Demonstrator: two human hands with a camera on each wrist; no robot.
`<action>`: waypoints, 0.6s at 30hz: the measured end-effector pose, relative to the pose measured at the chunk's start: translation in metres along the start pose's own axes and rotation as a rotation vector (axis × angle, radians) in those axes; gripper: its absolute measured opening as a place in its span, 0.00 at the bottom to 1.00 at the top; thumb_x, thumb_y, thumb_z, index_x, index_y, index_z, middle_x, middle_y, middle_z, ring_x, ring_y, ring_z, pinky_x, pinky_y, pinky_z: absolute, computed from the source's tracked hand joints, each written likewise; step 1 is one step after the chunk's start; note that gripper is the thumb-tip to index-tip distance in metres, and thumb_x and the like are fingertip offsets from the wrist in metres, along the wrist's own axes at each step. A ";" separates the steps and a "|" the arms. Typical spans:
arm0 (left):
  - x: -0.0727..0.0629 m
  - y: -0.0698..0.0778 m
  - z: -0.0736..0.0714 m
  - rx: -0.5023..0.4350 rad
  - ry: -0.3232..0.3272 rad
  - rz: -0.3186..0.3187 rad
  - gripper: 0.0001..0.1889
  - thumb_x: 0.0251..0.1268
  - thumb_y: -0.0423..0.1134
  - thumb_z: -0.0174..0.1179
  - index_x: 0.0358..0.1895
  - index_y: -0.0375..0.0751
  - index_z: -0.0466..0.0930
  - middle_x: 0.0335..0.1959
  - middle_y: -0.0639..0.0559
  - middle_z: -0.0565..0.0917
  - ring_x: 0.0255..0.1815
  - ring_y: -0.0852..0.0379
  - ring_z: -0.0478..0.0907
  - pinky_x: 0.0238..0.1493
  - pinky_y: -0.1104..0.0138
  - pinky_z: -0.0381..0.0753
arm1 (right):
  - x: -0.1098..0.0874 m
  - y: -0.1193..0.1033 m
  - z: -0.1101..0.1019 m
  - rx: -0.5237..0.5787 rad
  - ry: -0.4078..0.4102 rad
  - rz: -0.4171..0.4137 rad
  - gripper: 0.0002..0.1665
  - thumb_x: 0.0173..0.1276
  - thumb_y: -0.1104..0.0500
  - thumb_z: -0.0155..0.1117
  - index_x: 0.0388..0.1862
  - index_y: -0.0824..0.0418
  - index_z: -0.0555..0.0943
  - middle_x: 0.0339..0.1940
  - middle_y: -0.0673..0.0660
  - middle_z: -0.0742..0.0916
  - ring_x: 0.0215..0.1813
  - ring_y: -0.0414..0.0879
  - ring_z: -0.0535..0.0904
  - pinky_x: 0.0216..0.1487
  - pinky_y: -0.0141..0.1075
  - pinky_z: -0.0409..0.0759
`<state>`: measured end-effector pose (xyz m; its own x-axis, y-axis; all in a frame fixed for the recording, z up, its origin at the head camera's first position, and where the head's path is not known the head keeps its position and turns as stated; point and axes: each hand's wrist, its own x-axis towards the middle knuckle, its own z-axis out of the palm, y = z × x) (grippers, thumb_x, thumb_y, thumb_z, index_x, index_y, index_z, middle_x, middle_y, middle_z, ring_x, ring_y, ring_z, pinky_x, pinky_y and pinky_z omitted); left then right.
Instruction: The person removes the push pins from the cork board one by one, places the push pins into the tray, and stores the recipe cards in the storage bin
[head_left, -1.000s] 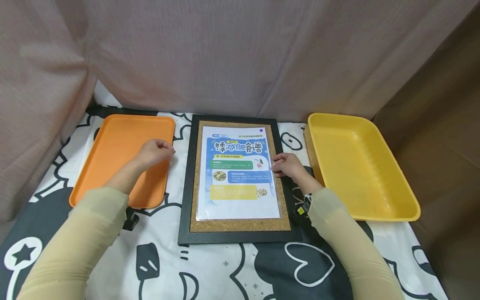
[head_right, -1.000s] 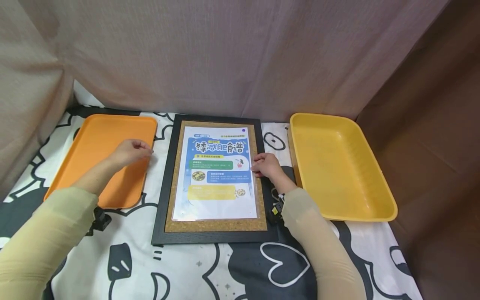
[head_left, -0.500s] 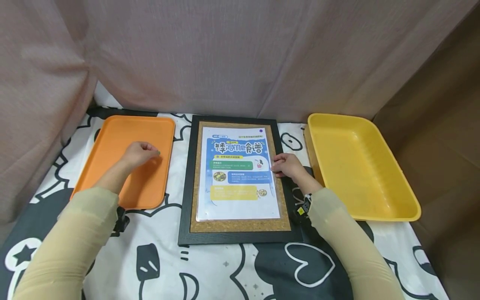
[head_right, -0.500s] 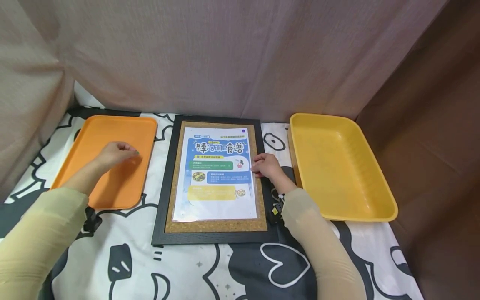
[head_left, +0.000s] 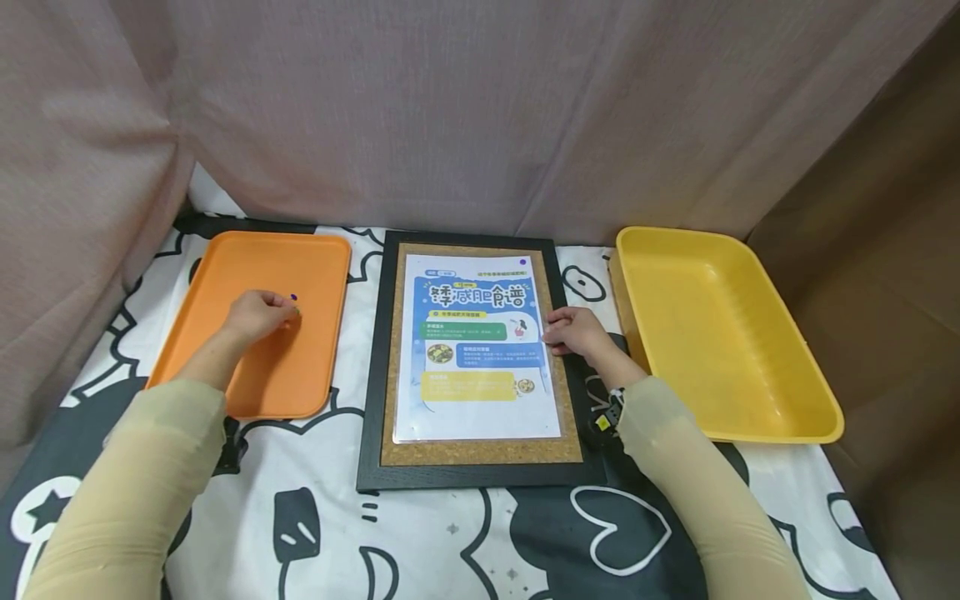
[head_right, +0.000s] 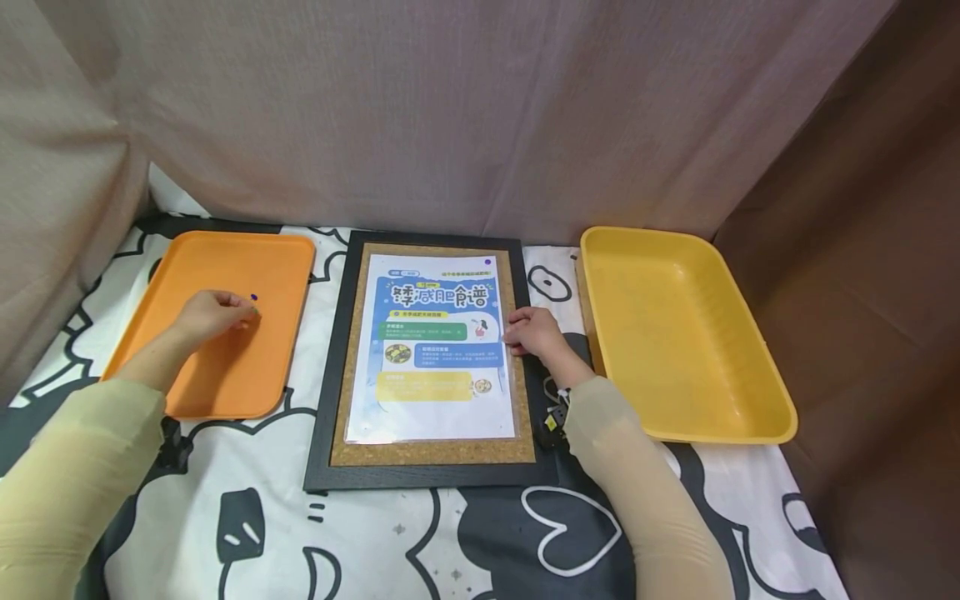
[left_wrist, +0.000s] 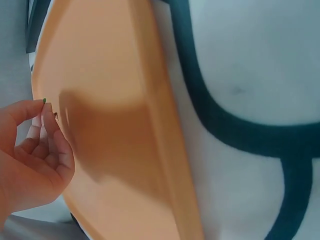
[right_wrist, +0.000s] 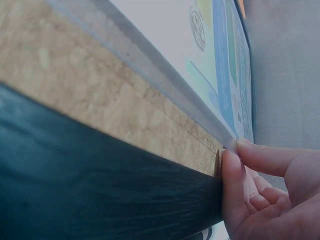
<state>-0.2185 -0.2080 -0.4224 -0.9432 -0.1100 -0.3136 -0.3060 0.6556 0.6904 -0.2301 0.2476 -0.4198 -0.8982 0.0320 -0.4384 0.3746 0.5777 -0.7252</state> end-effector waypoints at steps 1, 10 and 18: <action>0.000 -0.001 0.000 0.003 0.006 0.004 0.13 0.66 0.40 0.52 0.40 0.30 0.75 0.31 0.48 0.78 0.34 0.53 0.71 0.33 0.70 0.70 | 0.000 0.000 0.000 0.005 0.000 -0.001 0.26 0.64 0.68 0.59 0.61 0.70 0.68 0.44 0.62 0.80 0.29 0.38 0.77 0.31 0.26 0.80; -0.002 -0.004 0.002 0.003 0.000 -0.031 0.14 0.67 0.42 0.51 0.43 0.31 0.74 0.38 0.41 0.75 0.40 0.48 0.69 0.40 0.65 0.68 | 0.001 0.001 0.000 -0.003 0.001 0.009 0.26 0.64 0.67 0.59 0.61 0.68 0.68 0.46 0.63 0.80 0.31 0.40 0.77 0.33 0.26 0.80; -0.005 -0.003 0.002 0.013 0.008 -0.058 0.13 0.68 0.41 0.50 0.43 0.32 0.74 0.35 0.44 0.75 0.38 0.49 0.69 0.37 0.66 0.68 | 0.001 0.001 0.000 -0.006 -0.004 0.004 0.26 0.64 0.67 0.59 0.61 0.68 0.68 0.46 0.63 0.80 0.32 0.40 0.78 0.33 0.27 0.80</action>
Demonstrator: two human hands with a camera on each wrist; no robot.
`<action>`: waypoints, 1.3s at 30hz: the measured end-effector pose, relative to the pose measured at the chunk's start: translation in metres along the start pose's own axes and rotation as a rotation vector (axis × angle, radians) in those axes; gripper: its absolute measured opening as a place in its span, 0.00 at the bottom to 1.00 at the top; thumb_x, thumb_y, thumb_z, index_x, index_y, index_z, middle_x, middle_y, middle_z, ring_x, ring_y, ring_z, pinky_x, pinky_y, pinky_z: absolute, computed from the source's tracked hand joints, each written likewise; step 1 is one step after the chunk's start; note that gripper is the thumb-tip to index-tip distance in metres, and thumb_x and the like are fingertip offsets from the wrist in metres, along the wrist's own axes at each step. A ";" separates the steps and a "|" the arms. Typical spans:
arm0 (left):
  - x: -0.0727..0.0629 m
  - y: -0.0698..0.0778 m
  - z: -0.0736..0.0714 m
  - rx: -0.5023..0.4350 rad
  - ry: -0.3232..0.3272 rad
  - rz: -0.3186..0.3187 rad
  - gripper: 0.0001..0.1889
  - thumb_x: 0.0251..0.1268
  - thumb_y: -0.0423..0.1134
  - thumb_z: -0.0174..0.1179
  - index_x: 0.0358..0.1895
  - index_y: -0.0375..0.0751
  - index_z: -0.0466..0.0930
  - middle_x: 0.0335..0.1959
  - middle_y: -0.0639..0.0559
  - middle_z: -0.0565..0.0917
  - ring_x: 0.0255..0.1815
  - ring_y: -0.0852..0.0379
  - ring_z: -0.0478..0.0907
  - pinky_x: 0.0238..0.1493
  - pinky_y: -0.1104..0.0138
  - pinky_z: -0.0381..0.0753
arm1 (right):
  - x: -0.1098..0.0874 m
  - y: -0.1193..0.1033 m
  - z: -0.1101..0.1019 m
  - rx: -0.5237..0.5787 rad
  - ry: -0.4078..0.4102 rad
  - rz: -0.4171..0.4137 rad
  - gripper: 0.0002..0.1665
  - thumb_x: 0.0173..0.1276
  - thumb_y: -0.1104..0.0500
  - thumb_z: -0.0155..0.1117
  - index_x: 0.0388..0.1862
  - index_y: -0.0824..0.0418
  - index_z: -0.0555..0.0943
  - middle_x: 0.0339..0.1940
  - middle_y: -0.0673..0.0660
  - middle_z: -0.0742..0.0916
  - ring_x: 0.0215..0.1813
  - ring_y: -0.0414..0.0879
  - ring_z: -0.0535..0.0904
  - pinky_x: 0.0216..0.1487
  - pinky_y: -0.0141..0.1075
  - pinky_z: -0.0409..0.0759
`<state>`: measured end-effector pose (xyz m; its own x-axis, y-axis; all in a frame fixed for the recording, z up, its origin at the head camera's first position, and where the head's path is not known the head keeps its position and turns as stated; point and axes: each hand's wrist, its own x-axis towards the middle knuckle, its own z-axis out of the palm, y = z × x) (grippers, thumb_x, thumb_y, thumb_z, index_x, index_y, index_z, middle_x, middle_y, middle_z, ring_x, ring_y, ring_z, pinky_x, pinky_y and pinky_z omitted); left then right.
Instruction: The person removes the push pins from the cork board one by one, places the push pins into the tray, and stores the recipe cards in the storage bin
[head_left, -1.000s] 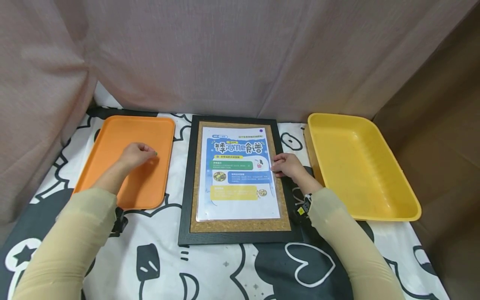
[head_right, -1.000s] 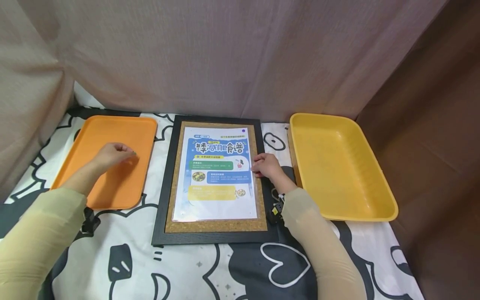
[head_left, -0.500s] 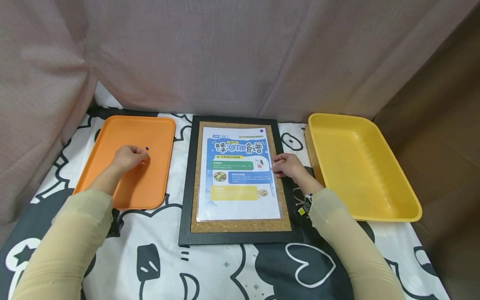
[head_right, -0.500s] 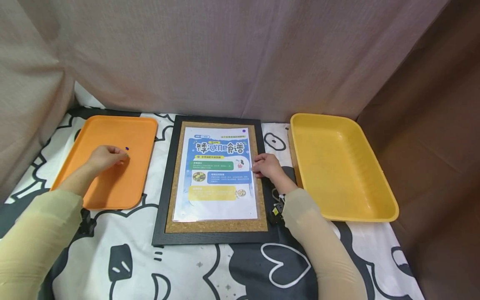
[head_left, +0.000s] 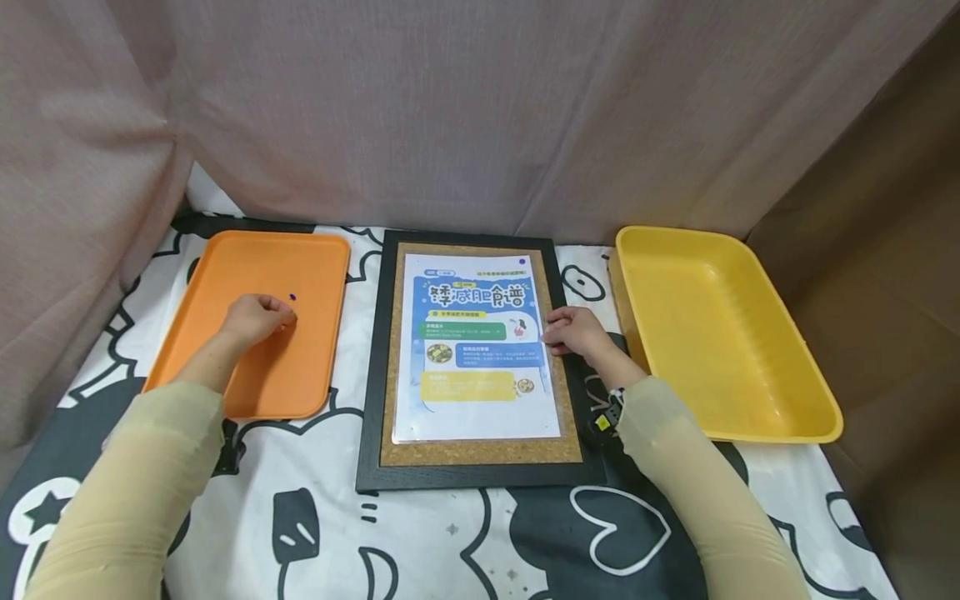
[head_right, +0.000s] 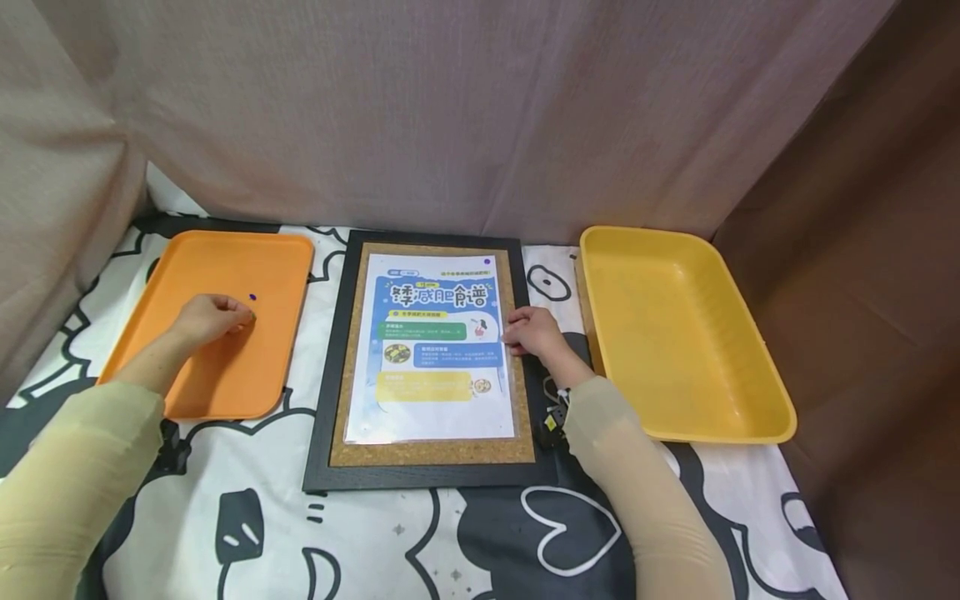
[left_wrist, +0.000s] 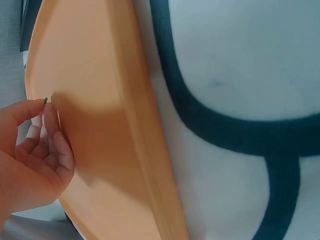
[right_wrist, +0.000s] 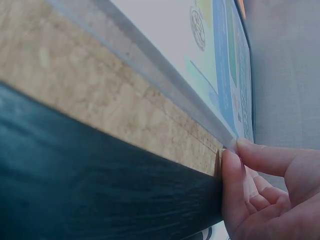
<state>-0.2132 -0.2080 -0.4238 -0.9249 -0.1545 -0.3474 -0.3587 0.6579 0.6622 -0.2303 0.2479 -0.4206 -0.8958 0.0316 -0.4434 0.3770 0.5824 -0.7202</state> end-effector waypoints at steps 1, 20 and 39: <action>0.000 0.001 0.000 0.000 -0.001 0.004 0.14 0.68 0.41 0.50 0.43 0.32 0.75 0.35 0.44 0.75 0.38 0.49 0.69 0.37 0.66 0.68 | 0.000 0.000 -0.001 -0.001 0.001 -0.004 0.26 0.64 0.67 0.59 0.61 0.69 0.68 0.46 0.63 0.80 0.32 0.40 0.78 0.33 0.27 0.80; 0.010 0.050 -0.013 -0.039 -0.068 0.139 0.21 0.69 0.48 0.48 0.51 0.31 0.72 0.49 0.37 0.74 0.46 0.46 0.69 0.43 0.61 0.70 | -0.002 0.003 -0.010 0.005 0.030 0.028 0.26 0.64 0.66 0.59 0.62 0.67 0.68 0.47 0.63 0.80 0.34 0.41 0.78 0.35 0.27 0.81; 0.032 0.172 0.066 -0.157 -0.125 0.302 0.17 0.66 0.43 0.52 0.48 0.31 0.77 0.48 0.39 0.78 0.44 0.49 0.75 0.49 0.63 0.75 | -0.009 -0.005 0.000 0.035 0.019 0.010 0.24 0.62 0.67 0.62 0.57 0.69 0.71 0.41 0.61 0.81 0.34 0.44 0.79 0.36 0.31 0.82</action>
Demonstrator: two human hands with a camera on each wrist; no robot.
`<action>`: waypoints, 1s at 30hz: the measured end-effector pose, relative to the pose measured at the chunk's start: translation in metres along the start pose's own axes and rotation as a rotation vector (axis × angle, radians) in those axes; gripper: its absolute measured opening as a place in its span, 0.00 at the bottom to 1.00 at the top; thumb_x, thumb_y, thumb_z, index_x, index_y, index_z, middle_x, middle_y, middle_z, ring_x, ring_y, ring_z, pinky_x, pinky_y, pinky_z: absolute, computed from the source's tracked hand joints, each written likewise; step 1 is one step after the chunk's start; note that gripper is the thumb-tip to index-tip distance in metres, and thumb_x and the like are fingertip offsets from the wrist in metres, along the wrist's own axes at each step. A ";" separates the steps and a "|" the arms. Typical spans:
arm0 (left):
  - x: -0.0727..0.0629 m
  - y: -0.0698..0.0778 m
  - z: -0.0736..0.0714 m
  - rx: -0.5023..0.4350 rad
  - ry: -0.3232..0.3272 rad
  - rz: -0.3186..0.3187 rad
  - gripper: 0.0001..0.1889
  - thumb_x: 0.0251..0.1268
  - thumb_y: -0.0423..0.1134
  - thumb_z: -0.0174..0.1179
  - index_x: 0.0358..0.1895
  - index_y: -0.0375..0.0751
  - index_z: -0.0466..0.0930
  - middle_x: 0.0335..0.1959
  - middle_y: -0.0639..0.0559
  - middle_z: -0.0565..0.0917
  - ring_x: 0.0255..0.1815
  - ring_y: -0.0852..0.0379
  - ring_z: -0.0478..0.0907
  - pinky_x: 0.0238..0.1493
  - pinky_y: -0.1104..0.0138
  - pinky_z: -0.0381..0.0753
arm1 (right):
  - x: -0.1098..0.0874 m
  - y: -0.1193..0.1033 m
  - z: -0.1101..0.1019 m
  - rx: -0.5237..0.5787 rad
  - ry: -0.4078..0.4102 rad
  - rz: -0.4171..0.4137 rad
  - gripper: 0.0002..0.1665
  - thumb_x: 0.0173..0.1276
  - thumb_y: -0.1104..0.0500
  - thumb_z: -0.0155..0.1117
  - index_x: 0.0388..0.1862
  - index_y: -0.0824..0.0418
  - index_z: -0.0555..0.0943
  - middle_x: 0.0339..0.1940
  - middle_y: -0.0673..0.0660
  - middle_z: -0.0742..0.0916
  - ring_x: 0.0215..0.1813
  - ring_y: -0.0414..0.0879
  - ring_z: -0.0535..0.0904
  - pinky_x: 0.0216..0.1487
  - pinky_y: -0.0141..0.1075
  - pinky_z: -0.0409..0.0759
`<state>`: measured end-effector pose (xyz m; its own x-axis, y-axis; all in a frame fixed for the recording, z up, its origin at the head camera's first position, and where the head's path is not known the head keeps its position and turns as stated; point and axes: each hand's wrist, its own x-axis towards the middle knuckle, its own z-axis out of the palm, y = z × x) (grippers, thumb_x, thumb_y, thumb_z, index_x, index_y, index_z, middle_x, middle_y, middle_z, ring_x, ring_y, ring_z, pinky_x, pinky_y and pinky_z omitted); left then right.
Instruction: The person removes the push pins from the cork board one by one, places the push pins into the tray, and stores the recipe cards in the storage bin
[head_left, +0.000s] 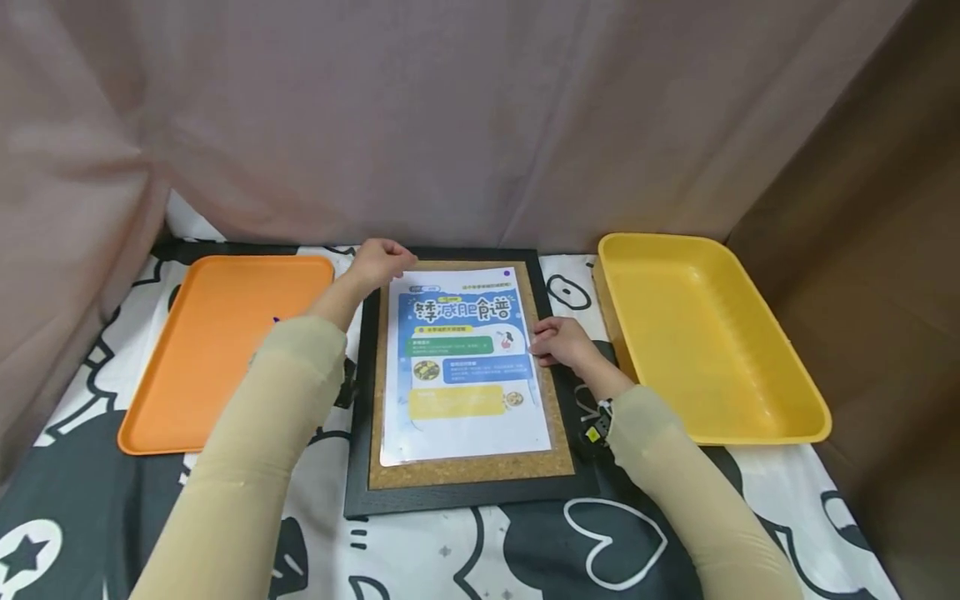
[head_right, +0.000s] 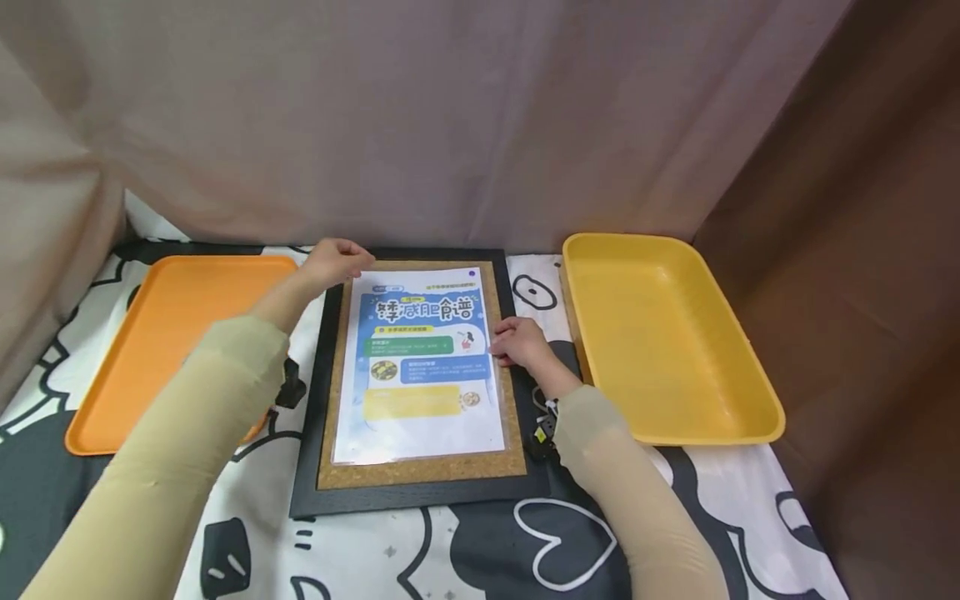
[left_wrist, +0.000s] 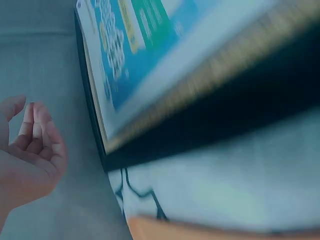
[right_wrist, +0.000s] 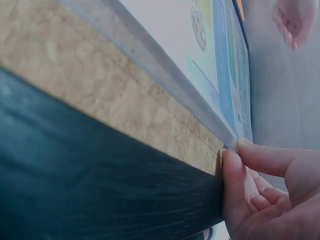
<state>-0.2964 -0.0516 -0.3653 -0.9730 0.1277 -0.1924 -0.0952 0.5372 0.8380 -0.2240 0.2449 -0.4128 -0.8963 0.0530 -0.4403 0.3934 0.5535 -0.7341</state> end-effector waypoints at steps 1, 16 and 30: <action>0.003 0.003 0.005 0.000 0.001 0.007 0.17 0.66 0.43 0.53 0.48 0.32 0.77 0.47 0.40 0.78 0.43 0.51 0.74 0.47 0.64 0.75 | 0.000 -0.001 0.000 0.000 -0.001 -0.003 0.24 0.62 0.67 0.62 0.57 0.69 0.71 0.40 0.61 0.81 0.34 0.44 0.79 0.36 0.31 0.82; 0.028 0.022 0.058 -0.019 -0.069 -0.013 0.18 0.68 0.46 0.51 0.52 0.38 0.76 0.51 0.43 0.78 0.50 0.50 0.74 0.58 0.60 0.72 | 0.004 0.001 0.008 0.019 0.012 -0.020 0.23 0.61 0.69 0.62 0.57 0.68 0.71 0.38 0.59 0.80 0.30 0.41 0.77 0.29 0.28 0.79; 0.078 0.007 0.117 0.112 -0.141 0.068 0.22 0.67 0.50 0.51 0.58 0.41 0.74 0.55 0.47 0.78 0.54 0.54 0.75 0.59 0.62 0.71 | -0.004 0.005 0.015 0.039 0.016 -0.045 0.22 0.61 0.70 0.62 0.55 0.68 0.71 0.37 0.59 0.80 0.30 0.41 0.77 0.29 0.28 0.79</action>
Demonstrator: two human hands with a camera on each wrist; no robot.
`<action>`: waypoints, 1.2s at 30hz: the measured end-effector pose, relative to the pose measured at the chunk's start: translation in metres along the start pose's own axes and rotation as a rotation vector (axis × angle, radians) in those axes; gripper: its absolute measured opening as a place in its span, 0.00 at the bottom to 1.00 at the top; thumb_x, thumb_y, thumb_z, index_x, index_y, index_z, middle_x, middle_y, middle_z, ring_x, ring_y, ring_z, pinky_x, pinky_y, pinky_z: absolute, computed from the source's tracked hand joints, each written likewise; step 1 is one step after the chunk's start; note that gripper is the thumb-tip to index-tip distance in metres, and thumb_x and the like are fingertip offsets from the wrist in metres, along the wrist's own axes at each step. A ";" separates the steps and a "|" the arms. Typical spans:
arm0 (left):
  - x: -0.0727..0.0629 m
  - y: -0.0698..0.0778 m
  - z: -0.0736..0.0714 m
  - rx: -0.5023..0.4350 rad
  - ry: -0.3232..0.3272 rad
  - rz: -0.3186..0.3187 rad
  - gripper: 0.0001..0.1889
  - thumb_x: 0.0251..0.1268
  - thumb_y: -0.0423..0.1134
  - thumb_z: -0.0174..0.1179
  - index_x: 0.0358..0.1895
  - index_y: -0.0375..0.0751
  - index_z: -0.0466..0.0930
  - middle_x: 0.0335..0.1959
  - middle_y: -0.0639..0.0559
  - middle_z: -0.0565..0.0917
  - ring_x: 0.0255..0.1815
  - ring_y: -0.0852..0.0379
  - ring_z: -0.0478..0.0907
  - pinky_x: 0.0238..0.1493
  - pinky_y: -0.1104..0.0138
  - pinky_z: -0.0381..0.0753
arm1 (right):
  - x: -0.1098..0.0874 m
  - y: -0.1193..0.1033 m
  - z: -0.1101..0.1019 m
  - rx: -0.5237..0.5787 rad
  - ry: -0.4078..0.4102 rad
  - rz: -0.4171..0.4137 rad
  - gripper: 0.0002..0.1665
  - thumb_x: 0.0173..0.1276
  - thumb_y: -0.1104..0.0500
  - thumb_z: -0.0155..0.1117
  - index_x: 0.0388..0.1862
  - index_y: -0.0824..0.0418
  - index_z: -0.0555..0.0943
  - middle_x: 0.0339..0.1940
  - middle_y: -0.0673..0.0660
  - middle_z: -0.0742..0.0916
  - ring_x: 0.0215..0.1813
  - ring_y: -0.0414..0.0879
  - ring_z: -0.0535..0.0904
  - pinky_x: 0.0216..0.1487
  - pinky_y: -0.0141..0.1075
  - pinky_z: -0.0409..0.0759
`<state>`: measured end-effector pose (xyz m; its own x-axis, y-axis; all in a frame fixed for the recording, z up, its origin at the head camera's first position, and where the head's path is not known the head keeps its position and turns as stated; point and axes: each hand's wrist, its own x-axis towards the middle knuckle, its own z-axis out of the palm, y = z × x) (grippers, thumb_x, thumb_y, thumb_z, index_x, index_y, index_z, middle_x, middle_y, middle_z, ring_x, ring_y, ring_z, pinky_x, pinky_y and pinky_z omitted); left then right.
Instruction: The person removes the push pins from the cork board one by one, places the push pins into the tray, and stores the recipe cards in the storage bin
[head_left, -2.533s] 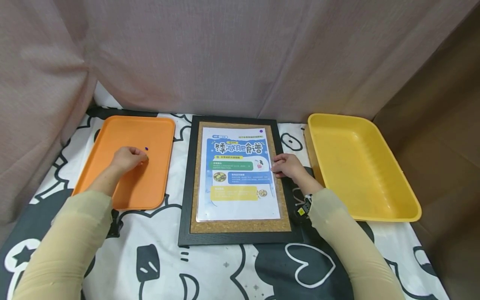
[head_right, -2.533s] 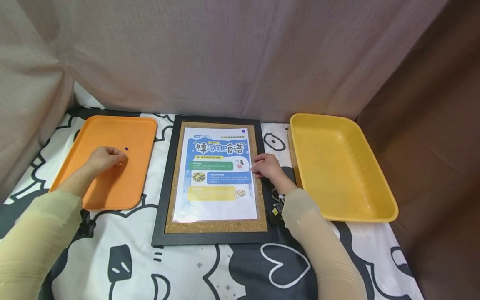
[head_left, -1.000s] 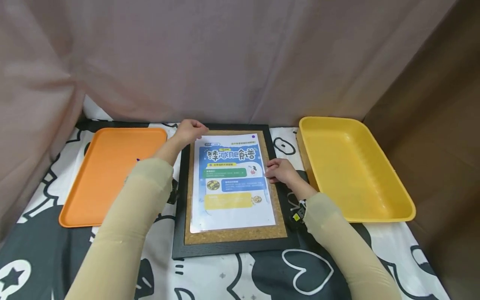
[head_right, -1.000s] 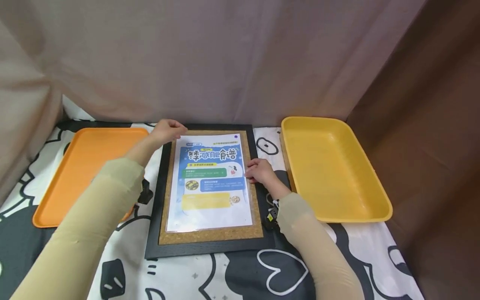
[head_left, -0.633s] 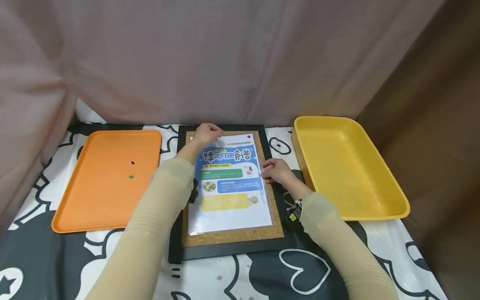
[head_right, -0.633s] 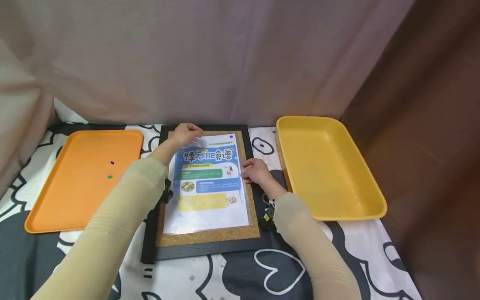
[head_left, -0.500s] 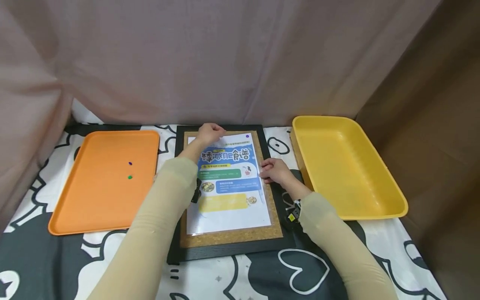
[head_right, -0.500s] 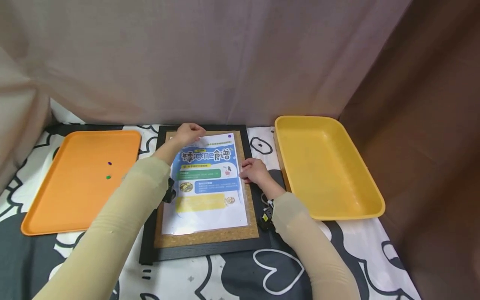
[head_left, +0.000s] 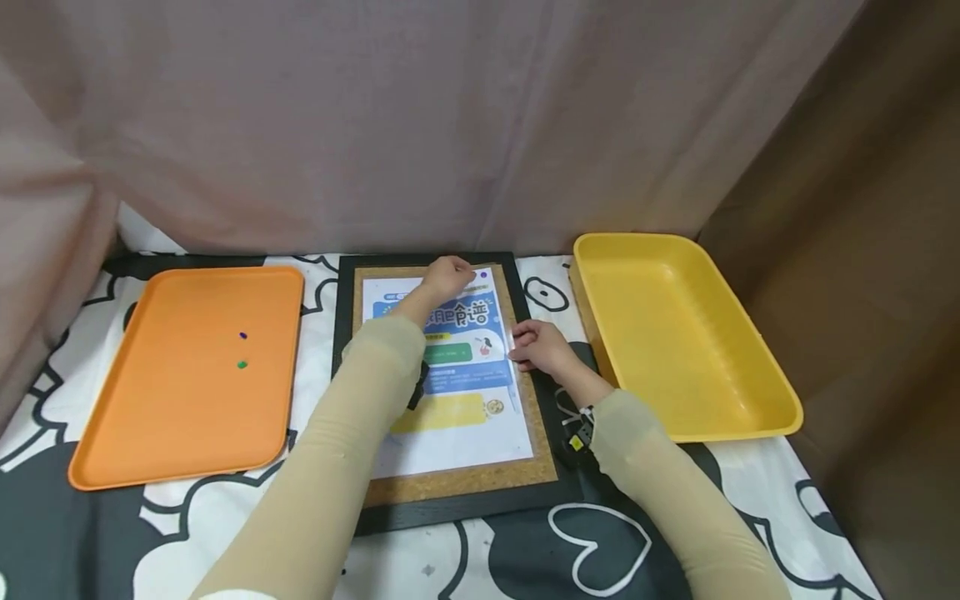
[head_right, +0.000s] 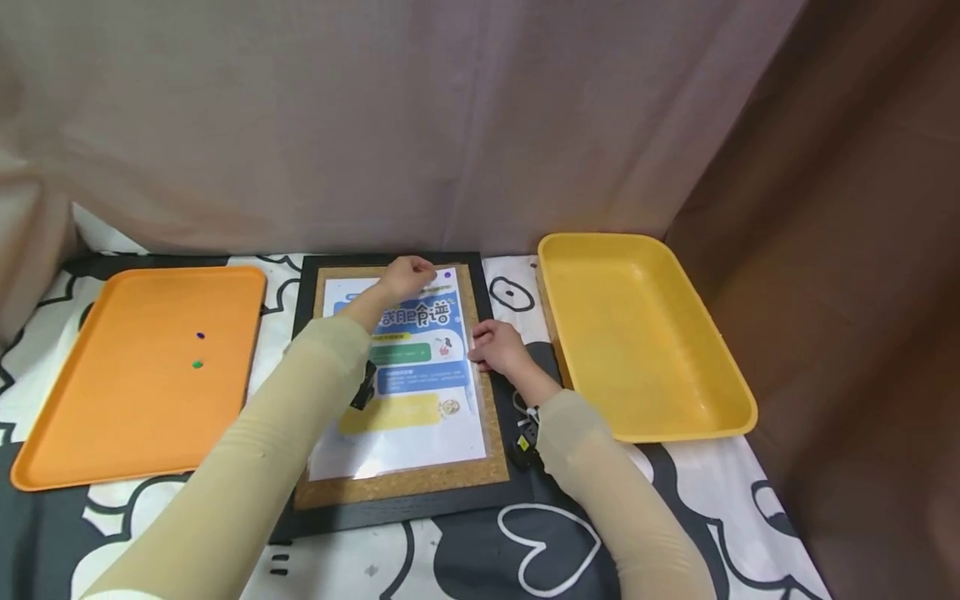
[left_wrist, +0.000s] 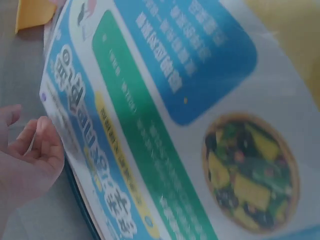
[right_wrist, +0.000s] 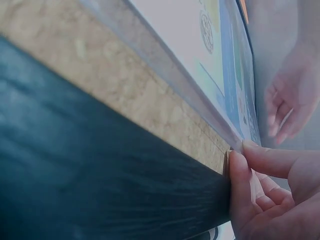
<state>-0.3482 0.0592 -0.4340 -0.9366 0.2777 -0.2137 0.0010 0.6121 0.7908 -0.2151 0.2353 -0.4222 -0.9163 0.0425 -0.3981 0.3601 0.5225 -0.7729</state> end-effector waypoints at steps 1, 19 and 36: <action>0.011 -0.007 0.005 0.014 -0.020 0.010 0.23 0.66 0.51 0.51 0.59 0.42 0.73 0.56 0.48 0.78 0.56 0.55 0.74 0.61 0.63 0.70 | 0.000 0.000 0.000 0.003 -0.001 0.003 0.22 0.61 0.70 0.62 0.55 0.68 0.72 0.37 0.59 0.80 0.30 0.41 0.77 0.29 0.28 0.79; 0.010 0.005 0.020 0.079 -0.035 0.065 0.22 0.66 0.49 0.52 0.59 0.43 0.72 0.59 0.48 0.76 0.62 0.52 0.71 0.66 0.63 0.65 | -0.008 -0.001 0.002 0.036 -0.004 -0.062 0.21 0.60 0.73 0.60 0.54 0.68 0.72 0.28 0.54 0.76 0.24 0.40 0.74 0.25 0.28 0.76; -0.031 0.044 0.011 0.071 0.111 -0.059 0.12 0.69 0.42 0.50 0.47 0.38 0.75 0.48 0.44 0.79 0.52 0.49 0.75 0.59 0.61 0.71 | -0.010 0.000 0.003 0.025 -0.006 -0.068 0.22 0.60 0.72 0.60 0.54 0.68 0.71 0.29 0.54 0.76 0.24 0.41 0.73 0.25 0.29 0.76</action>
<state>-0.3153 0.0853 -0.3991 -0.9687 0.1584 -0.1911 -0.0343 0.6768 0.7353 -0.2060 0.2324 -0.4194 -0.9379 0.0027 -0.3468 0.3010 0.5028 -0.8103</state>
